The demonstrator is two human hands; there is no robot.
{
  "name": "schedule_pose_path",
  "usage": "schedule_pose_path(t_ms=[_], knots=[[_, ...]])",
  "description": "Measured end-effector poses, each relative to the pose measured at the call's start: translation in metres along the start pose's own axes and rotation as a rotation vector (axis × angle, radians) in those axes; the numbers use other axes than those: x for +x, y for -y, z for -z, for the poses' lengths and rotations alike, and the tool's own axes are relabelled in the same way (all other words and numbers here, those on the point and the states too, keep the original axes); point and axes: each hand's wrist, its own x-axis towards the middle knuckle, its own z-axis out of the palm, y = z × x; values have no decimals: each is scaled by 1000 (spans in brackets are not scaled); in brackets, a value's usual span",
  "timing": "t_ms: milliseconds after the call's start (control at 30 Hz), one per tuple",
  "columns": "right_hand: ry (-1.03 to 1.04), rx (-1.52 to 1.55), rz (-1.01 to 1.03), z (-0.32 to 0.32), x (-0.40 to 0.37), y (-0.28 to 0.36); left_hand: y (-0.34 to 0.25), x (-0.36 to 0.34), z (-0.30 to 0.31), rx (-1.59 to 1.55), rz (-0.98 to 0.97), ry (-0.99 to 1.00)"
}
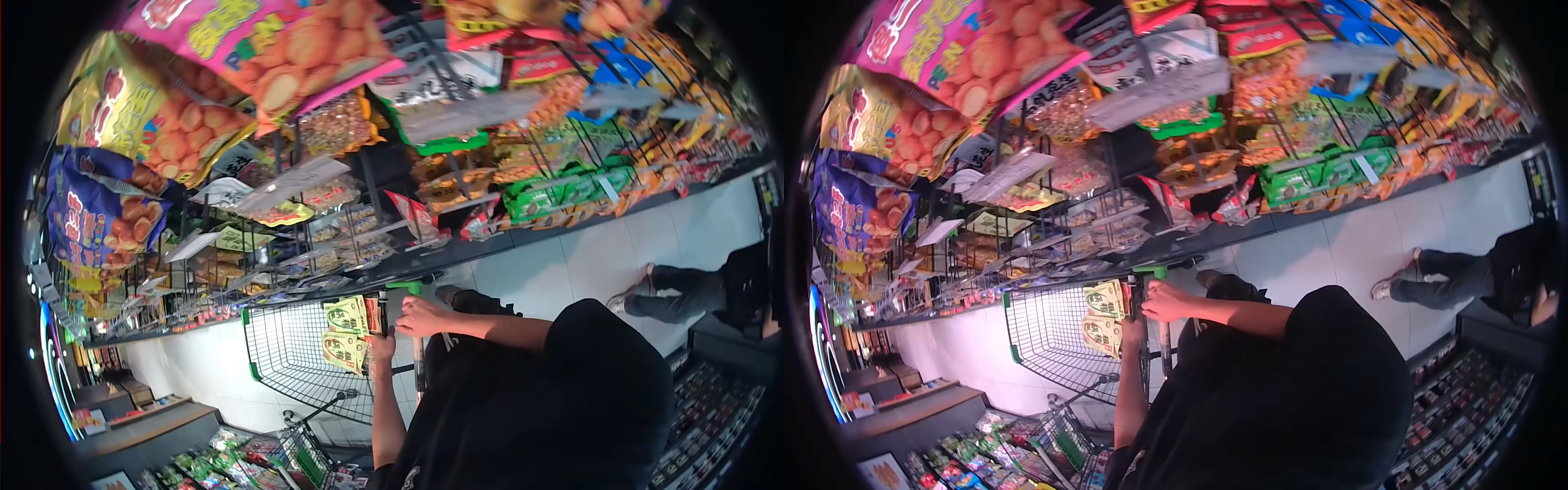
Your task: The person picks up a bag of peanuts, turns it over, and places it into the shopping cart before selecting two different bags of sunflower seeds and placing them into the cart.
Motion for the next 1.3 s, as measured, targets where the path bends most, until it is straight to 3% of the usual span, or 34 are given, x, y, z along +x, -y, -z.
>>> schedule_pose_path(t_ms=[133,233,267,400,667,867,1000,1167,1300], knots=[[-24,-49,-51,9,-16,2,-36,-8,2,100,113,92],[-139,-119,-85,16,-28,7,-42,-11,-14,123,88,50],[-119,-132,-102,15,-31,8,-40,-11,-20,51,7,25],[-112,-172,-108,12,-52,12,-88,-46,-10,167,39,2],[-96,-151,-120,21,-71,19,-90,-59,-24,113,49,58],[-93,-151,-105,29,-81,20,-74,-54,-44,45,-53,-57],[-70,-125,-84,32,-87,16,-95,-64,-38,190,58,13],[-63,-72,16,47,-100,4,-94,-68,-52,68,-41,-44],[62,87,99,67,-109,-16,-128,-79,-52,223,169,-2]])
